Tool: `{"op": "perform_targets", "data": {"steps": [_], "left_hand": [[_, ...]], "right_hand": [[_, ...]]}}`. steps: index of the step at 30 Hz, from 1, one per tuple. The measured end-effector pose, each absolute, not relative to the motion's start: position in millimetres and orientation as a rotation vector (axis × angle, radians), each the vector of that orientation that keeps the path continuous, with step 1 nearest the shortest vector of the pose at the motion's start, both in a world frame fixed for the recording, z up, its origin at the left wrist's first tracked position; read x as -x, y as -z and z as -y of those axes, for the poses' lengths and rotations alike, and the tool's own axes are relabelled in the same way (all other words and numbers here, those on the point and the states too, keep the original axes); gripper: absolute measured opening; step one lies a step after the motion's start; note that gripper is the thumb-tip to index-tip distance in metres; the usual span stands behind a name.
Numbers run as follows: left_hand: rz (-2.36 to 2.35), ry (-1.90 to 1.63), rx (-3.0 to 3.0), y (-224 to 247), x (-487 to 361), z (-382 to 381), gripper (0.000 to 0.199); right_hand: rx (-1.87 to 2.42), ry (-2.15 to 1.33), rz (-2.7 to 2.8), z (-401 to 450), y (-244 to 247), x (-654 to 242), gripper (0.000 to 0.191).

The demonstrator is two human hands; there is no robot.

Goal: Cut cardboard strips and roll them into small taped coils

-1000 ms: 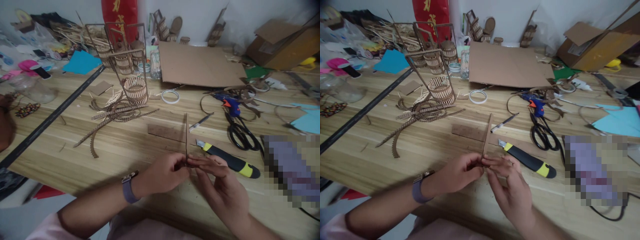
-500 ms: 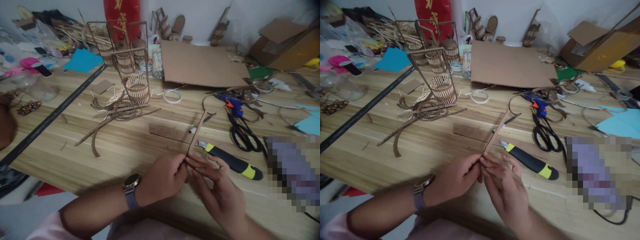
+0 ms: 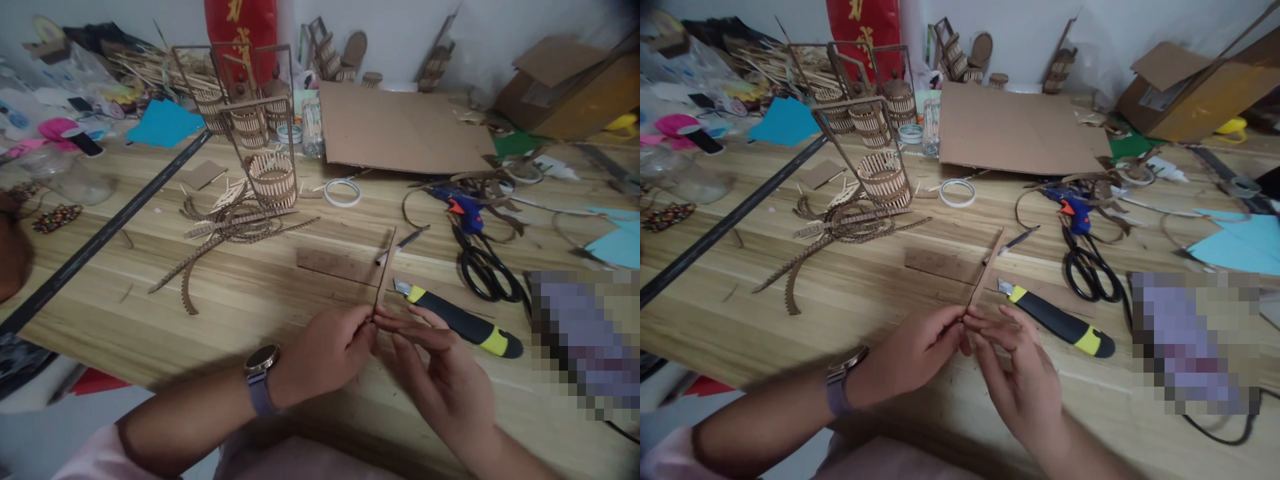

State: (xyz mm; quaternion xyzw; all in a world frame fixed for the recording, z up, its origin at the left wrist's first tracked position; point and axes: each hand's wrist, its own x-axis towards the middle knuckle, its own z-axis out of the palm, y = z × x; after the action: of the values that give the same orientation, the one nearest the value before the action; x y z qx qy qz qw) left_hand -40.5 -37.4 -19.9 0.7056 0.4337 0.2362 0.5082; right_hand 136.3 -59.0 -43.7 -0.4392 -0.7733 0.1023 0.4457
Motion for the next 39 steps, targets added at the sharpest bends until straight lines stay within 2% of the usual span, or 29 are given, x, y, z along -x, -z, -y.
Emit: {"op": "perform_targets", "data": {"steps": [9, 15, 23, 31, 39], "left_hand": [[-1.077, -0.582, -1.727, 24.8, 40.8, 38.3, 0.022], [-1.168, -0.577, -1.694, 25.2, 39.4, 38.9, 0.020], [-1.078, -0.620, -1.723, 22.2, 39.3, 38.3, 0.025], [-1.115, -0.627, -1.711, 24.6, 39.5, 39.2, 0.022], [-1.129, -0.583, -1.705, 21.3, 40.1, 38.6, 0.022]], "right_hand": [[1.060, -0.098, 1.993, 59.0, 38.0, -132.3, 0.014], [1.058, -0.195, 1.953, 63.1, 38.0, -126.8, 0.017], [1.197, -0.411, 1.786, 67.0, 53.3, -134.5, 0.007], [1.288, -0.421, 1.769, 69.0, 49.5, -129.2, 0.017], [1.218, -0.471, 1.768, 64.9, 39.1, -130.3, 0.018]]}}
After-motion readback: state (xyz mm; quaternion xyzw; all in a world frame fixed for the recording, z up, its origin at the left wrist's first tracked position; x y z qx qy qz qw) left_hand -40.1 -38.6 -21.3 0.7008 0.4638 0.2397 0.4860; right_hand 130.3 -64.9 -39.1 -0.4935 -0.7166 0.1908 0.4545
